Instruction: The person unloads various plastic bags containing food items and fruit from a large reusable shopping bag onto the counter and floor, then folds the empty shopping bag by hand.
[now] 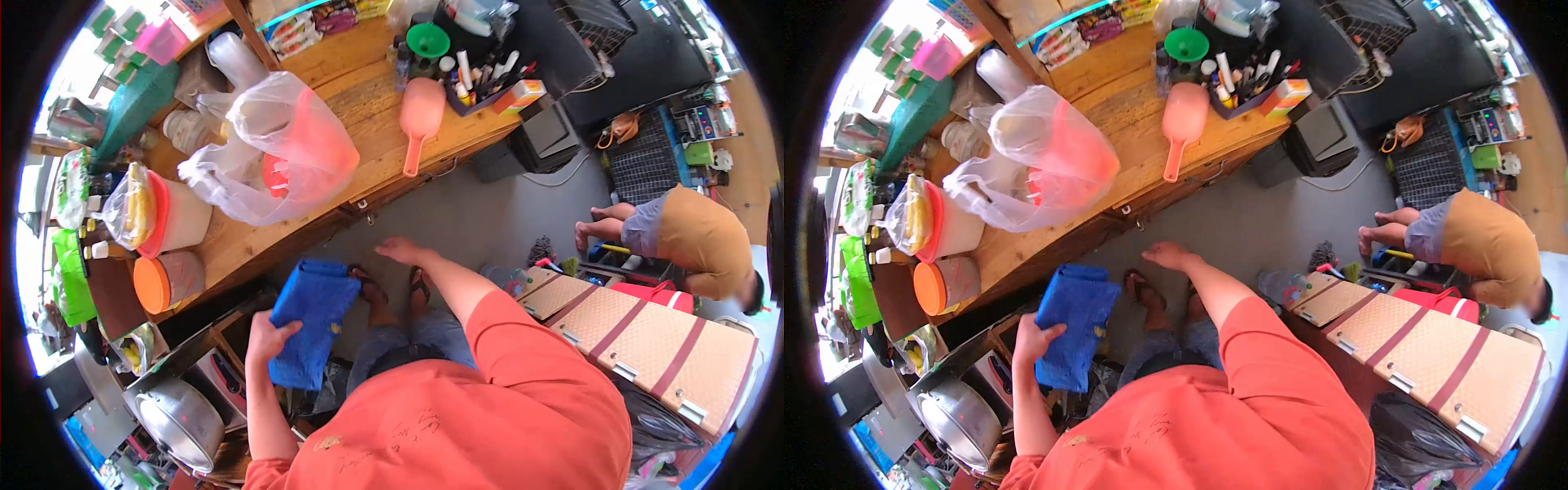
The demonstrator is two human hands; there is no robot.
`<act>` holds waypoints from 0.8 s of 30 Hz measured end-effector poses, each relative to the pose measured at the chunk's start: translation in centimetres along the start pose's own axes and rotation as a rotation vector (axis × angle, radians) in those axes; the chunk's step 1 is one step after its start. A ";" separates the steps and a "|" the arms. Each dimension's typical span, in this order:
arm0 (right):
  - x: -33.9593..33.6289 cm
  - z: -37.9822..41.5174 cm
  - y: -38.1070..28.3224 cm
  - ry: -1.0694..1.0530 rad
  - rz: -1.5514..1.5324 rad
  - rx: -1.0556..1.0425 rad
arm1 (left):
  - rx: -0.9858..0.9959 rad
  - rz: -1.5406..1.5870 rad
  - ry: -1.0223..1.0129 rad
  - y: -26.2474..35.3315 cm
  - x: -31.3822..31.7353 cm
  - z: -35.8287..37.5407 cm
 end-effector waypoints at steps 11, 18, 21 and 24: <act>3.6 -20.9 9.2 0.213 0.211 0.284 | -0.093 -0.237 -0.056 -14.0 7.4 0.5; 2.2 -19.6 12.3 0.433 -0.049 -0.035 | -0.129 -0.692 -0.204 -18.6 10.4 -1.9; 1.8 -17.5 9.0 0.484 -0.052 -0.201 | -0.079 -0.826 -0.282 -19.1 13.0 -5.1; 2.5 -18.8 10.1 0.371 -0.234 -0.063 | -0.072 -0.864 -0.348 -18.3 16.0 -8.9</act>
Point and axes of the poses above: each hand's wrist, its own z-axis away from the middle knuckle, its own x-axis out of the palm, y = z × x, the point moved 7 cm from there along -z, towards the middle knuckle, and after that the axes turned 3 degrees about x, right-handed, at the moved point
